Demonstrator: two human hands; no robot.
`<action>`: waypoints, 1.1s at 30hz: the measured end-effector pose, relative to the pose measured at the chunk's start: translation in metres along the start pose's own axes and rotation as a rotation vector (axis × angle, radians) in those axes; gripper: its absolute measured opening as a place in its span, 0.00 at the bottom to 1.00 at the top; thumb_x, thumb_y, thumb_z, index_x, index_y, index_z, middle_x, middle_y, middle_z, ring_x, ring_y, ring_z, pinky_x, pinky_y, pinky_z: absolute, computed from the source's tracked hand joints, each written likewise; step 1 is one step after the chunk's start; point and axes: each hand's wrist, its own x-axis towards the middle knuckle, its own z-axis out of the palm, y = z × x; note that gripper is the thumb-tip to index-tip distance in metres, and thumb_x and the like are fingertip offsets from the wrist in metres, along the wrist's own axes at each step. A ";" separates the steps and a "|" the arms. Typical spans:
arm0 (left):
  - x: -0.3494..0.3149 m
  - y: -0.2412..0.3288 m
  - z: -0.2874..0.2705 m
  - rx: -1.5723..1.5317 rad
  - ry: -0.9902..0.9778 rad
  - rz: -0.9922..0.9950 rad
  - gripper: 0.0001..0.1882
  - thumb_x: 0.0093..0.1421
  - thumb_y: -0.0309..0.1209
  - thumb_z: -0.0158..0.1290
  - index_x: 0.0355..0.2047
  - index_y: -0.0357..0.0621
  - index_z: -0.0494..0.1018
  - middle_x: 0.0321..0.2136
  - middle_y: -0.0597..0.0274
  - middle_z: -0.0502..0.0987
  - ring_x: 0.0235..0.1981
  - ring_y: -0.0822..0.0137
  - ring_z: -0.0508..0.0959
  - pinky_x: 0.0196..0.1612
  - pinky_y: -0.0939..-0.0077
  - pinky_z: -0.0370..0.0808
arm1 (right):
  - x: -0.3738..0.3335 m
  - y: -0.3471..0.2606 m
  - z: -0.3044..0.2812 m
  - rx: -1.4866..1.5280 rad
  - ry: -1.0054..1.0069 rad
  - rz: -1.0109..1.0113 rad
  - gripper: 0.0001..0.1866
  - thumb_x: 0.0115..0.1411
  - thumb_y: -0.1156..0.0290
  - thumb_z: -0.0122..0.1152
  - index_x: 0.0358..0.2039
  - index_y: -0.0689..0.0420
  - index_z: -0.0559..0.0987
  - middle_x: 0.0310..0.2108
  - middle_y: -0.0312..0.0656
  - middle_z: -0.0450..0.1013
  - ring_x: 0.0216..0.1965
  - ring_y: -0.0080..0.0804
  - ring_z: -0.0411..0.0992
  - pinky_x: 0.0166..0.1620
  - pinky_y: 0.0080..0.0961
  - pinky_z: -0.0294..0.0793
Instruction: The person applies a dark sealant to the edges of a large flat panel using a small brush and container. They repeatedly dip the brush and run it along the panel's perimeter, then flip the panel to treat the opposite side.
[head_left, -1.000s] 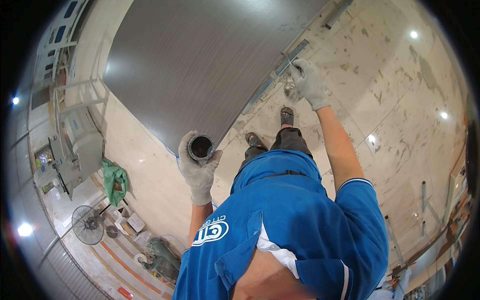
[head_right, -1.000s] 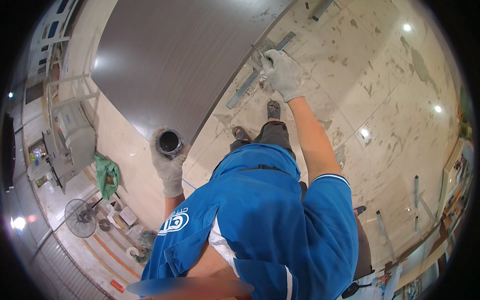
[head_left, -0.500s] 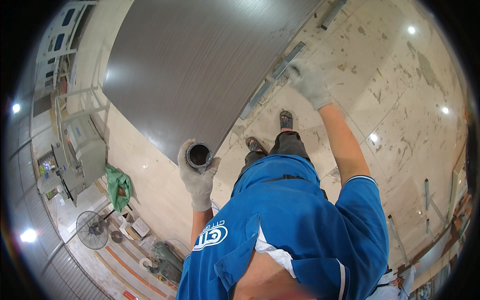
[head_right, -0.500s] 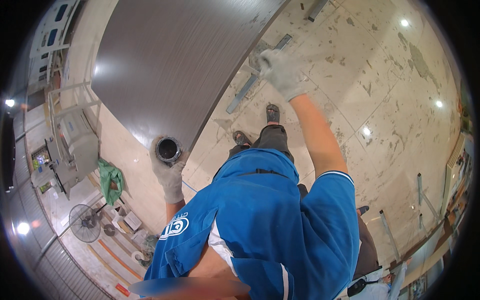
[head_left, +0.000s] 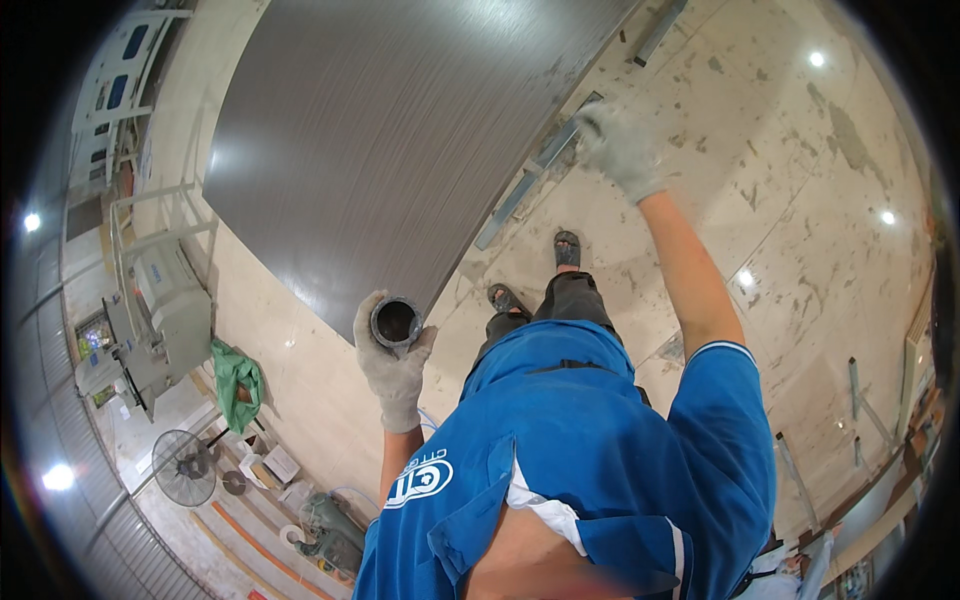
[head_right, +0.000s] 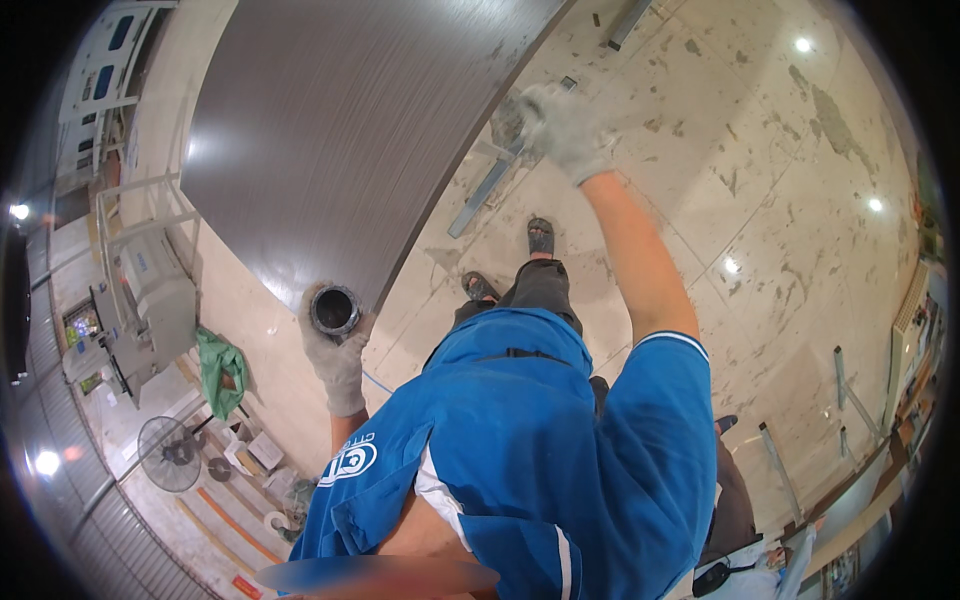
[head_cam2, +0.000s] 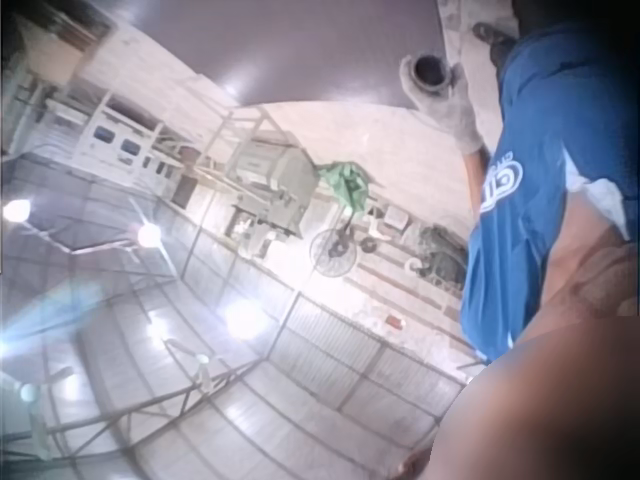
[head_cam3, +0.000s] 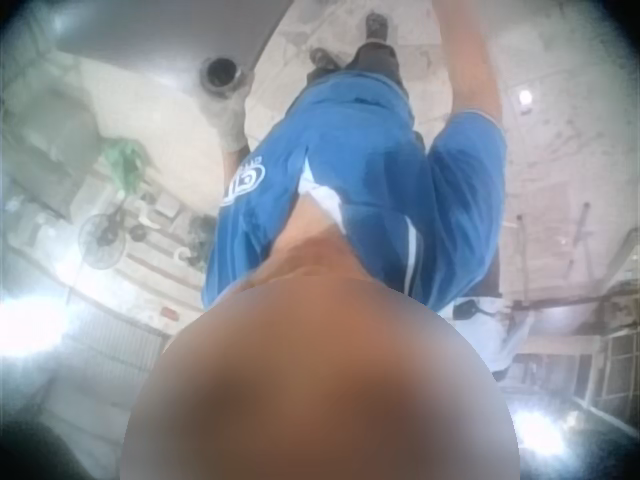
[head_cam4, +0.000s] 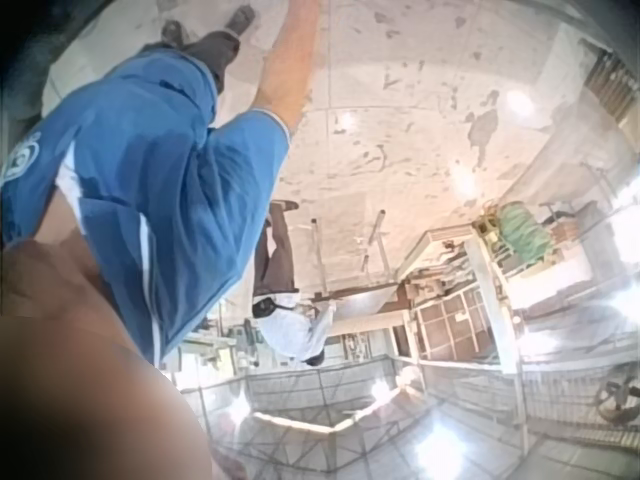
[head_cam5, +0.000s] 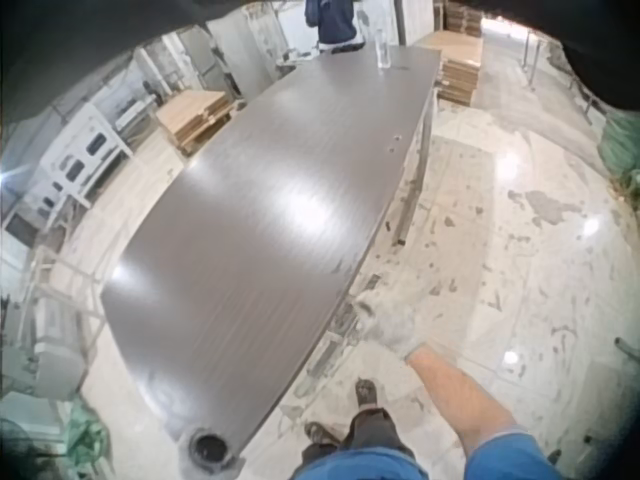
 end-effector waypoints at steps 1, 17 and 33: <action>-0.001 0.000 0.001 0.004 0.004 -0.005 0.43 0.44 0.14 0.68 0.60 0.40 0.64 0.50 0.58 0.72 0.49 0.66 0.76 0.50 0.74 0.79 | -0.007 -0.006 0.002 -0.005 -0.068 0.016 0.11 0.62 0.64 0.61 0.43 0.51 0.82 0.39 0.43 0.80 0.41 0.44 0.78 0.44 0.36 0.77; -0.006 -0.005 -0.019 -0.069 0.035 -0.072 0.41 0.45 0.19 0.71 0.59 0.39 0.65 0.50 0.57 0.73 0.50 0.66 0.76 0.53 0.73 0.77 | 0.051 0.032 -0.026 -0.147 0.034 0.122 0.14 0.64 0.56 0.57 0.42 0.51 0.82 0.40 0.48 0.79 0.44 0.49 0.77 0.45 0.41 0.74; -0.095 -0.075 -0.118 -0.161 0.304 -0.046 0.39 0.48 0.17 0.68 0.60 0.39 0.64 0.49 0.59 0.74 0.47 0.68 0.78 0.51 0.75 0.79 | -0.157 -0.173 0.083 0.118 -0.367 -0.117 0.07 0.61 0.68 0.61 0.39 0.53 0.80 0.35 0.46 0.77 0.33 0.40 0.79 0.36 0.35 0.78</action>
